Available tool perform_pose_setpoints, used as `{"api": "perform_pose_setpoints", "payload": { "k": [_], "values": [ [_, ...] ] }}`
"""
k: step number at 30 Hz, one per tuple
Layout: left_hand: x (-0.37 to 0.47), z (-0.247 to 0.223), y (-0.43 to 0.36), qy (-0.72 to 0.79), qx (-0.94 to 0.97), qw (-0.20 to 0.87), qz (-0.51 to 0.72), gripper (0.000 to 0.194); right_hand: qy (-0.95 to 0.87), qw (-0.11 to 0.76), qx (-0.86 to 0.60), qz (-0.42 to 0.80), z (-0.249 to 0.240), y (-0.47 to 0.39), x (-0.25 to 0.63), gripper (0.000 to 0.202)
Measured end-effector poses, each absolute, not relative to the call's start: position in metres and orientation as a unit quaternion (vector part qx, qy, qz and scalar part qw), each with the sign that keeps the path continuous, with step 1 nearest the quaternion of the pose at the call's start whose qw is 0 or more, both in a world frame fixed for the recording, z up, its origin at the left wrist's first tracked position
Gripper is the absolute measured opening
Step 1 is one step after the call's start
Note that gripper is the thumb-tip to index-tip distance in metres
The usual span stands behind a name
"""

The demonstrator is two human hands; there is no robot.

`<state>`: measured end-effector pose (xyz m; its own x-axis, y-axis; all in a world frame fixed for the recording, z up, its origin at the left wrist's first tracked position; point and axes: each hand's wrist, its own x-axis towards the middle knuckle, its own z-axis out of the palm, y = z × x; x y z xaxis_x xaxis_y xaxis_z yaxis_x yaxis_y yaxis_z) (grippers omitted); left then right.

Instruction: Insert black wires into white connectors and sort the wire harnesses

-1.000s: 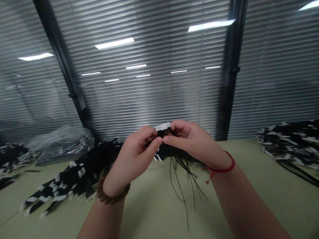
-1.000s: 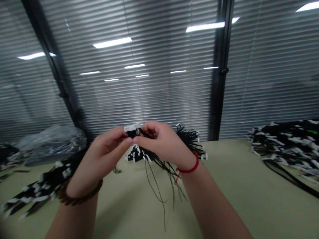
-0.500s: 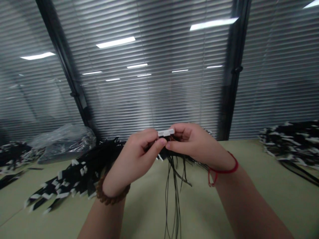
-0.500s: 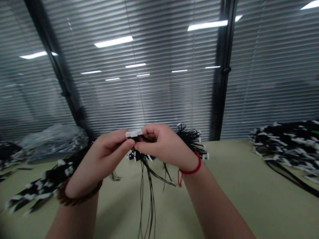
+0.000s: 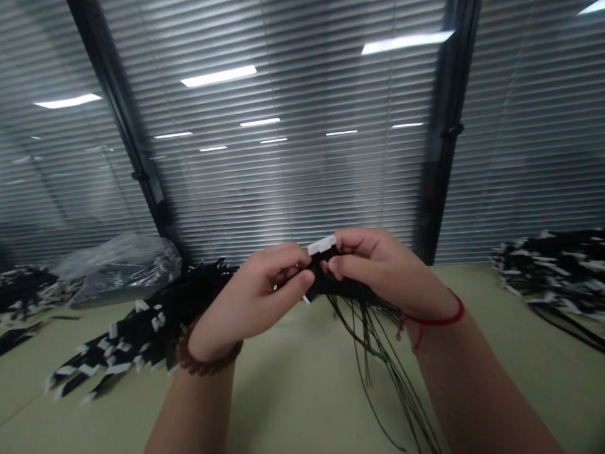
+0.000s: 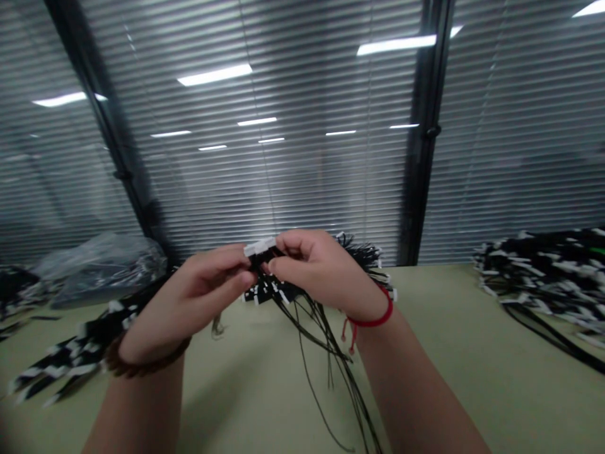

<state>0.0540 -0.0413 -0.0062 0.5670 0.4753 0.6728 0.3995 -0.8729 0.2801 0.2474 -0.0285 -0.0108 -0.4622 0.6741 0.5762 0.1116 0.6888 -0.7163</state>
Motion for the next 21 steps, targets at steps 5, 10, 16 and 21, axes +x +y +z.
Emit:
{"api": "perform_pose_setpoints", "payload": {
  "k": [5, 10, 16, 21],
  "values": [
    [0.05, -0.009, -0.034, 0.182, 0.872, 0.049, 0.453, 0.009, -0.816, 0.456, -0.184, 0.304, -0.01, -0.031, 0.248, 0.009],
    [0.056, -0.013, -0.028, 0.16, 0.834, -0.074, 0.522, 0.011, -0.824, 0.499, -0.21, 0.165, -0.014, -0.03, 0.245, 0.013],
    [0.056, -0.016, -0.019, 0.171, 0.828, 0.01, 0.533, 0.011, -0.805, 0.533, -0.258, 0.034, -0.014, -0.03, 0.242, 0.013],
    [0.061, -0.02, -0.019, 0.178, 0.816, 0.178, 0.521, 0.014, -0.77, 0.561, -0.301, 0.041, -0.016, -0.026, 0.241, 0.023]
  ]
}}
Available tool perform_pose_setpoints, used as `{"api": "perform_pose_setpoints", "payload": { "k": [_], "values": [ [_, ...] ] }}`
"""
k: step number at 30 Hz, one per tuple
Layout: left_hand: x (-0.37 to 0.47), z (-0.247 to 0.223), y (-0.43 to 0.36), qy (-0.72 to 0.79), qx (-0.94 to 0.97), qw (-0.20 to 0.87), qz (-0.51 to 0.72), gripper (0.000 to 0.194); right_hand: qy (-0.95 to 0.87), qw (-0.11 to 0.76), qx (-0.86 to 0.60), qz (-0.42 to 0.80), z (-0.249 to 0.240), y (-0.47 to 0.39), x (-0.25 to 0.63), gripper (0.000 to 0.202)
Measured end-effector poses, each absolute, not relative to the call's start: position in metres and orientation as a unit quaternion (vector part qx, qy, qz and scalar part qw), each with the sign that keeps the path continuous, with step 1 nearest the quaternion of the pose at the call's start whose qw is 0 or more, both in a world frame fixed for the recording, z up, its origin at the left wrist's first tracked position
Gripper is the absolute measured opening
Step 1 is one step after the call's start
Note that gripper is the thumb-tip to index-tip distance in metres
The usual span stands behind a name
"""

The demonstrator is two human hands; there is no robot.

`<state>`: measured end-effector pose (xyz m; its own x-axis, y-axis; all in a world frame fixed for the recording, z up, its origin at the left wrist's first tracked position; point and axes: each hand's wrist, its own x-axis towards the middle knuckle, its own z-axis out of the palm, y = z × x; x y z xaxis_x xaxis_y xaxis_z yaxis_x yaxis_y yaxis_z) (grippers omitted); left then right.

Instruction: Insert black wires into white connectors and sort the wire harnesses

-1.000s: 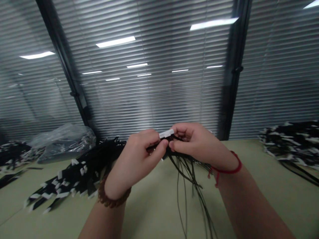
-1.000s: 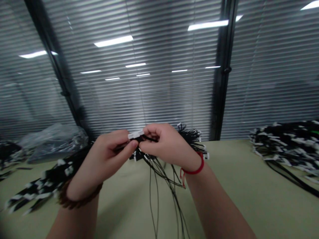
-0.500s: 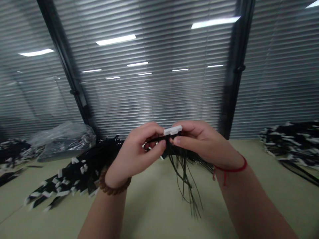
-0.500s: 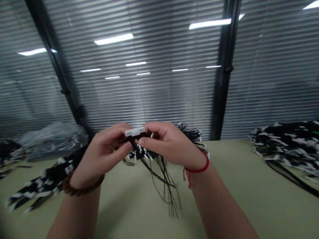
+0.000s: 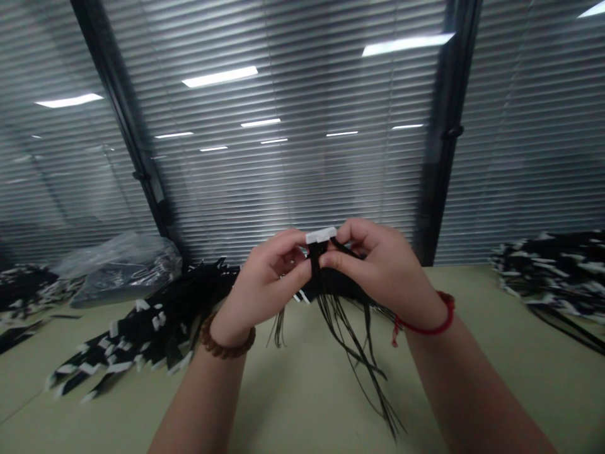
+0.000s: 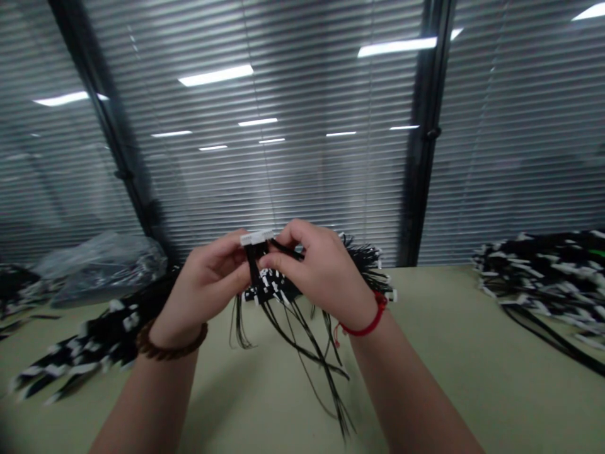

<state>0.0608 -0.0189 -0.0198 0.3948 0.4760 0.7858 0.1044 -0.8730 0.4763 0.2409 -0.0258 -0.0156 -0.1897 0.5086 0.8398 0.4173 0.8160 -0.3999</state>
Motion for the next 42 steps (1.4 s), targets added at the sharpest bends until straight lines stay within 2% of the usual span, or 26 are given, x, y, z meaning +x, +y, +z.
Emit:
{"api": "perform_pose_setpoints", "payload": {
  "k": [6, 11, 22, 25, 30, 33, 37, 40, 42],
  "values": [
    [0.066, -0.019, -0.021, 0.224, 0.793, 0.285, 0.489, 0.015, -0.764, 0.534, -0.361, 0.009, -0.016, -0.021, 0.242, 0.028],
    [0.064, -0.019, -0.016, 0.232, 0.825, 0.231, 0.461, 0.011, -0.76, 0.513, -0.399, -0.002, -0.014, -0.021, 0.244, 0.033],
    [0.078, -0.02, -0.019, 0.199, 0.8, 0.257, 0.505, 0.005, -0.82, 0.458, -0.344, 0.02, -0.015, -0.022, 0.241, 0.015],
    [0.08, -0.023, -0.018, 0.227, 0.79, 0.192, 0.536, 0.01, -0.811, 0.482, -0.314, 0.105, -0.017, -0.022, 0.235, 0.013],
    [0.079, -0.032, -0.01, 0.297, 0.767, 0.082, 0.562, 0.01, -0.741, 0.465, -0.248, 0.416, -0.014, -0.028, 0.229, 0.009],
    [0.077, -0.032, -0.008, 0.303, 0.759, -0.009, 0.577, 0.012, -0.685, 0.463, -0.226, 0.516, -0.011, -0.031, 0.229, 0.014],
    [0.074, -0.031, -0.009, 0.307, 0.765, -0.085, 0.559, 0.016, -0.692, 0.438, -0.218, 0.531, -0.014, -0.028, 0.225, 0.031],
    [0.075, -0.031, -0.007, 0.336, 0.761, -0.121, 0.541, 0.02, -0.734, 0.456, -0.216, 0.454, -0.021, -0.023, 0.217, 0.036],
    [0.076, -0.031, -0.005, 0.336, 0.763, -0.095, 0.545, 0.018, -0.748, 0.462, -0.263, 0.397, -0.024, -0.021, 0.215, 0.034]
  ]
}}
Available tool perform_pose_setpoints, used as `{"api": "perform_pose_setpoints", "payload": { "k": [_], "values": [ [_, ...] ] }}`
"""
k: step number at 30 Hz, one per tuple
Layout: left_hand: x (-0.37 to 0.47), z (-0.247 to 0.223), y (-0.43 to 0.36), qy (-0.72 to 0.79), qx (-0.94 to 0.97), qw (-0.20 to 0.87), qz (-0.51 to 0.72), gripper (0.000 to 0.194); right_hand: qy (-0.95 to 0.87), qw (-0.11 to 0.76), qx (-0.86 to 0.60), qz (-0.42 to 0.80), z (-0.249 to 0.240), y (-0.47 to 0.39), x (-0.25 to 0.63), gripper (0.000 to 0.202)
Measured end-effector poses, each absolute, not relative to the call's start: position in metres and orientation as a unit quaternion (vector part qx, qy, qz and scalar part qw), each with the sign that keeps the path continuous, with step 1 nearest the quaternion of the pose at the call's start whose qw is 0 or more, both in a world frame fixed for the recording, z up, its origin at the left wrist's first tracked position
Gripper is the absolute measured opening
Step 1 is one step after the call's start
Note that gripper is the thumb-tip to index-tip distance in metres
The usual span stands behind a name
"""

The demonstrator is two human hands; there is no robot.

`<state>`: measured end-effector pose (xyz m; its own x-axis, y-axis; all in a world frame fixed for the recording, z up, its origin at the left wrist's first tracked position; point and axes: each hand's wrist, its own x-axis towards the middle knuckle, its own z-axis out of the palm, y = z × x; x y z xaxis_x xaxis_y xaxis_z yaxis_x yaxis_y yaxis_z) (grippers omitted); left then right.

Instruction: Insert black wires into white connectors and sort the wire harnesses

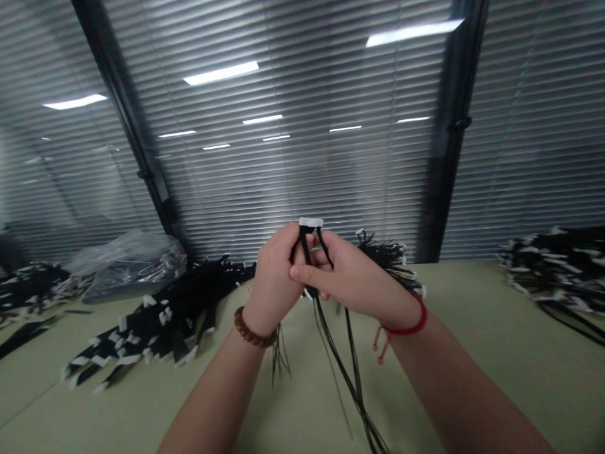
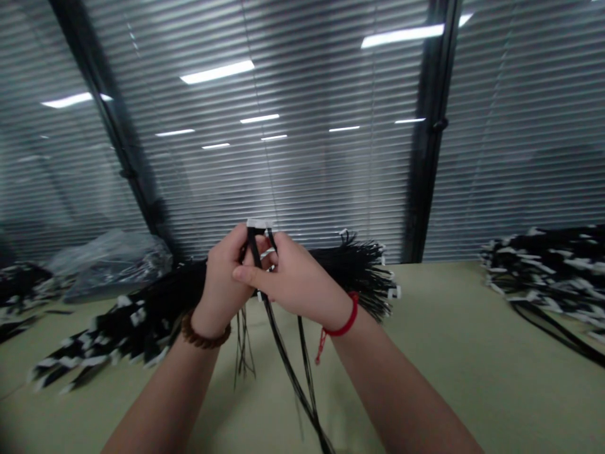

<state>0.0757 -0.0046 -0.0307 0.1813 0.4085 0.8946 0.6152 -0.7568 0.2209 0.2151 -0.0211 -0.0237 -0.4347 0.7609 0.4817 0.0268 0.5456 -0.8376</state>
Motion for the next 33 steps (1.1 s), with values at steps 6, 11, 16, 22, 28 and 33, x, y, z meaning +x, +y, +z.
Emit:
{"api": "perform_pose_setpoints", "payload": {
  "k": [6, 11, 16, 22, 28, 33],
  "values": [
    [0.066, -0.025, 0.004, -0.288, -0.802, -0.181, -0.49, 0.016, -0.779, 0.383, -0.256, 0.426, -0.014, -0.023, 0.239, 0.018],
    [0.054, -0.024, 0.014, -0.252, -0.851, -0.284, -0.363, 0.028, -0.687, 0.465, -0.207, 0.518, -0.004, -0.028, 0.258, 0.023],
    [0.051, -0.023, 0.013, -0.22, -0.853, -0.34, -0.329, 0.028, -0.633, 0.512, -0.206, 0.542, -0.004, -0.025, 0.257, 0.019],
    [0.061, -0.021, -0.005, -0.236, -0.829, -0.371, -0.346, 0.02, -0.667, 0.487, -0.22, 0.519, -0.015, -0.016, 0.237, 0.028],
    [0.062, -0.019, -0.009, -0.305, -0.835, -0.247, -0.387, 0.012, -0.66, 0.513, -0.205, 0.508, -0.018, -0.013, 0.229, 0.024],
    [0.06, -0.02, -0.006, -0.313, -0.813, -0.18, -0.456, 0.011, -0.689, 0.524, -0.22, 0.45, -0.019, -0.013, 0.229, 0.026]
  ]
}}
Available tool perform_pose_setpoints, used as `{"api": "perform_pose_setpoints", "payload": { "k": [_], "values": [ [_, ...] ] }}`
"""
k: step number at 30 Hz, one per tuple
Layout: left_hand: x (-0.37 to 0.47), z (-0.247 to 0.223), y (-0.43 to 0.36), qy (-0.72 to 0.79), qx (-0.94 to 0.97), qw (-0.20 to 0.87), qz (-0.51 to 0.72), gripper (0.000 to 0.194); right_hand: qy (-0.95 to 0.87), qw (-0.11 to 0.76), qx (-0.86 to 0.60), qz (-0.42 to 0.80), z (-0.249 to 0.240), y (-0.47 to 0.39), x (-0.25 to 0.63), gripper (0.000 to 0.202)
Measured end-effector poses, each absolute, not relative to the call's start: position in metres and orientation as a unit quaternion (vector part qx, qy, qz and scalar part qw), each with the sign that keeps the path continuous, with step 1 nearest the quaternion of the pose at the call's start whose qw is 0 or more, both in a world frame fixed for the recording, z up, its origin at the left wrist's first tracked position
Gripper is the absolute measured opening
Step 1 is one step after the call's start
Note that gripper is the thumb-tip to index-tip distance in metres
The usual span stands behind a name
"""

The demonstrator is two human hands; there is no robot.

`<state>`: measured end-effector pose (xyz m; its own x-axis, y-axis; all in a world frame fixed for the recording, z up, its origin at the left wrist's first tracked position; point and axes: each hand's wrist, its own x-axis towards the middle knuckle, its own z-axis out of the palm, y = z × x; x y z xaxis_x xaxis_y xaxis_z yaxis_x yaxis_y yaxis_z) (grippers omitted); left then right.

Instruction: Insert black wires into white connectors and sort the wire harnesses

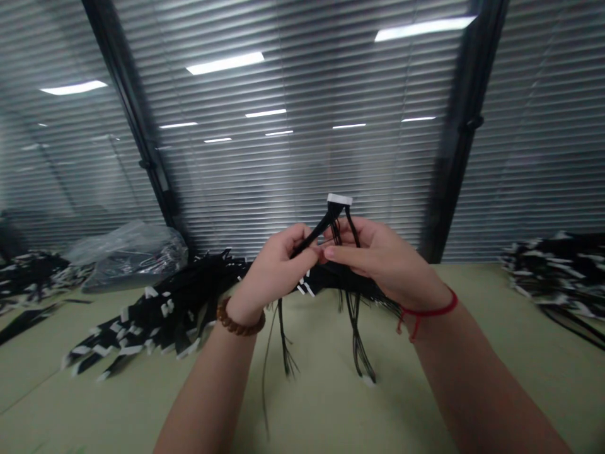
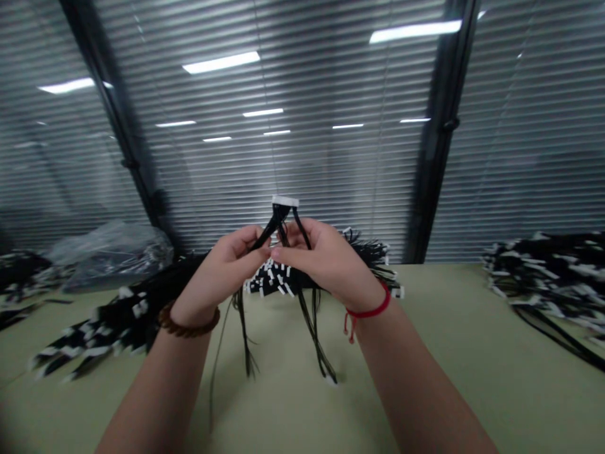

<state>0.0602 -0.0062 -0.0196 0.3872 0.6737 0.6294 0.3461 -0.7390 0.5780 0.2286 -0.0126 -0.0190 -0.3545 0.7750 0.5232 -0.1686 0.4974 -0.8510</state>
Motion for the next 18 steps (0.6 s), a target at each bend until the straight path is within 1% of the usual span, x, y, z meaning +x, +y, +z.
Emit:
{"api": "perform_pose_setpoints", "payload": {
  "k": [2, 4, 5, 7, 9, 10, 13, 15, 16, 18],
  "values": [
    [0.058, -0.02, -0.004, 0.367, 0.813, 0.071, 0.446, 0.011, -0.684, 0.503, -0.244, 0.467, -0.018, -0.015, 0.228, 0.028],
    [0.054, -0.02, -0.001, 0.423, 0.806, -0.041, 0.411, 0.013, -0.666, 0.501, -0.27, 0.482, -0.016, -0.019, 0.228, 0.03],
    [0.052, -0.02, 0.001, 0.441, 0.804, -0.075, 0.391, 0.013, -0.658, 0.504, -0.28, 0.485, -0.015, -0.02, 0.228, 0.03],
    [0.05, -0.02, 0.003, 0.45, 0.813, -0.096, 0.357, 0.009, -0.657, 0.5, -0.289, 0.484, -0.013, -0.022, 0.228, 0.026],
    [0.048, -0.02, 0.004, 0.424, 0.832, -0.053, 0.353, 0.005, -0.666, 0.488, -0.288, 0.485, -0.013, -0.023, 0.226, 0.024],
    [0.048, -0.02, 0.004, 0.396, 0.844, -0.005, 0.363, 0.007, -0.67, 0.484, -0.286, 0.484, -0.013, -0.023, 0.225, 0.023],
    [0.05, -0.02, 0.001, 0.278, 0.849, 0.206, 0.4, 0.012, -0.684, 0.473, -0.284, 0.478, -0.015, -0.022, 0.222, 0.017],
    [0.051, -0.019, -0.002, 0.227, 0.823, 0.312, 0.418, 0.01, -0.69, 0.467, -0.29, 0.47, -0.015, -0.023, 0.221, 0.012],
    [0.052, -0.018, -0.003, 0.214, 0.809, 0.342, 0.428, 0.009, -0.692, 0.467, -0.292, 0.467, -0.015, -0.023, 0.22, 0.01],
    [0.053, -0.018, -0.004, 0.195, 0.788, 0.37, 0.451, 0.011, -0.692, 0.473, -0.289, 0.462, -0.015, -0.025, 0.221, 0.009]
  ]
}}
